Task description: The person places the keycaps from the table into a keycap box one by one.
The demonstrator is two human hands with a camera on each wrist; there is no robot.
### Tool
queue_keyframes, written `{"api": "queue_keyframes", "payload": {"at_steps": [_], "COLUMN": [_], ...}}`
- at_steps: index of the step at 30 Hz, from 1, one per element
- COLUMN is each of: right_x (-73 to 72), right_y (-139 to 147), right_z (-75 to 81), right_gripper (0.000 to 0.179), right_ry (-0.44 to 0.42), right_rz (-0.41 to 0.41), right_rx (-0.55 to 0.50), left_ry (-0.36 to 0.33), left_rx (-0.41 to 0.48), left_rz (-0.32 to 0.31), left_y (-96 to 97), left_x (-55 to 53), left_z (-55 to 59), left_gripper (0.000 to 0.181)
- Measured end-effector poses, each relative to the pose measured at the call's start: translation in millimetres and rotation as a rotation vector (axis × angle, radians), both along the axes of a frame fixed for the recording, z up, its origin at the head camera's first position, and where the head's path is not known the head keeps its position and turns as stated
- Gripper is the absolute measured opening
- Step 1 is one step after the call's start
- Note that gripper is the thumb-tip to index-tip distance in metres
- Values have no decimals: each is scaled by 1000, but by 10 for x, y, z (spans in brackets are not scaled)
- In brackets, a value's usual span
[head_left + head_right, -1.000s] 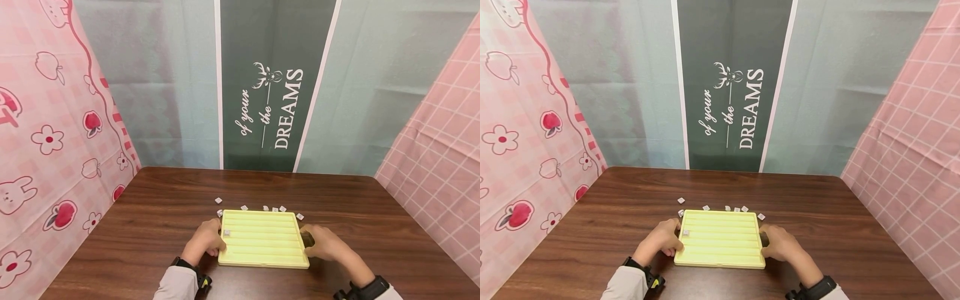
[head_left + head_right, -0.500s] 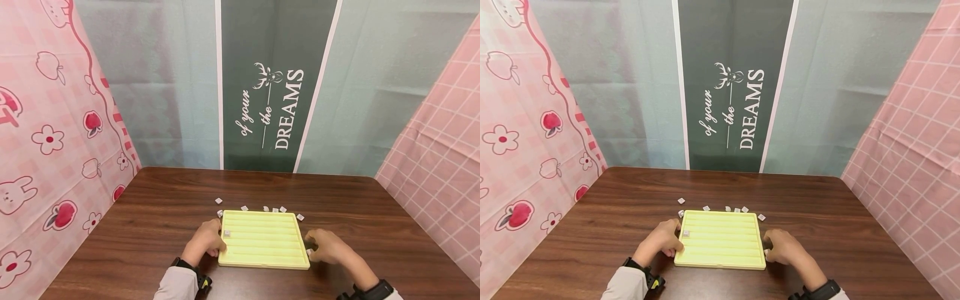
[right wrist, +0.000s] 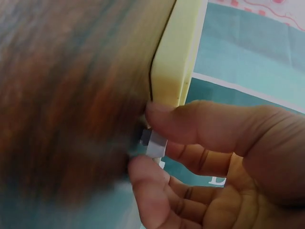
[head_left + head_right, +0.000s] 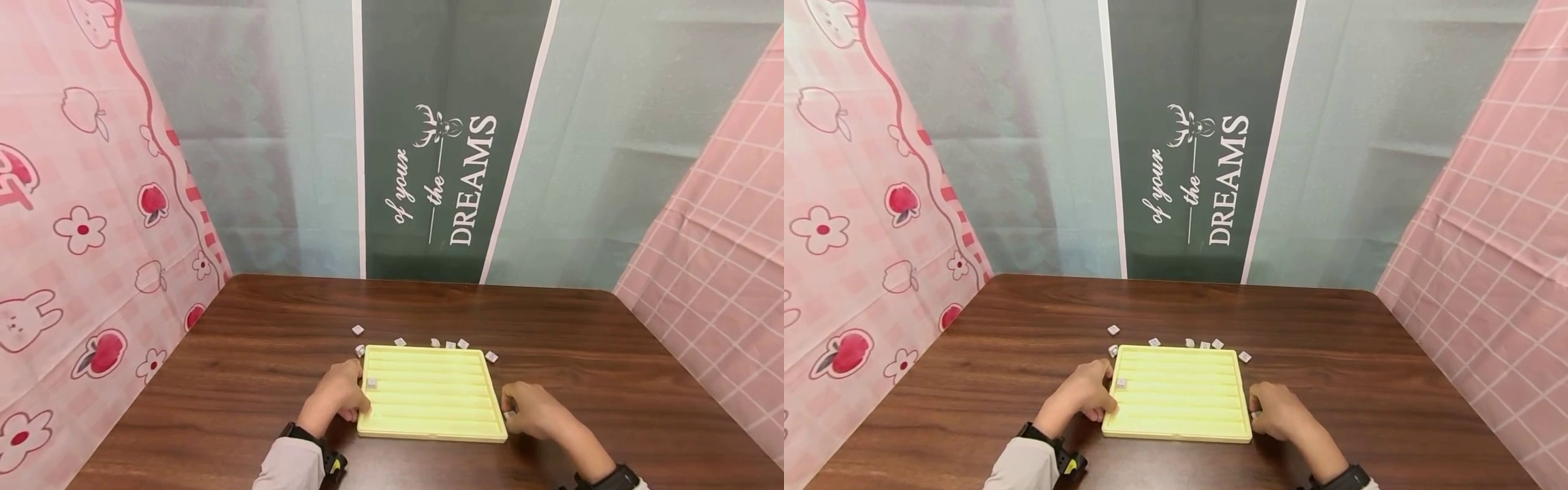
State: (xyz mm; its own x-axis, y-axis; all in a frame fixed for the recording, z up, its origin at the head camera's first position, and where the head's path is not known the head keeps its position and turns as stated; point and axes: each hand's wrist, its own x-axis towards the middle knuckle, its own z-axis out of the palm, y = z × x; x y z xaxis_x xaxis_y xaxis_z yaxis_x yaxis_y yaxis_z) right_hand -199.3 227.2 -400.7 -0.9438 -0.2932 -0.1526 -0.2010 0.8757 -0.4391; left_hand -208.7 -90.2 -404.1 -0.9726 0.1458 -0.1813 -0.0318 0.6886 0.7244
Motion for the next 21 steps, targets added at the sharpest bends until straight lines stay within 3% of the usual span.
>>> {"api": "queue_keyframes", "payload": {"at_steps": [13,21], "right_x": [35,51], "right_y": [54,53], "right_z": [3,10], "right_gripper": [21,21], "right_ry": [-26,11], "right_rz": [4,-2], "right_rx": [-51,-46], "left_ry": [-5,-13], "left_rx": [12,15], "left_rz": [4,-1], "left_y": [-3,3], "left_x": [8,7], "left_z": [4,14], "left_gripper": [33,34]}}
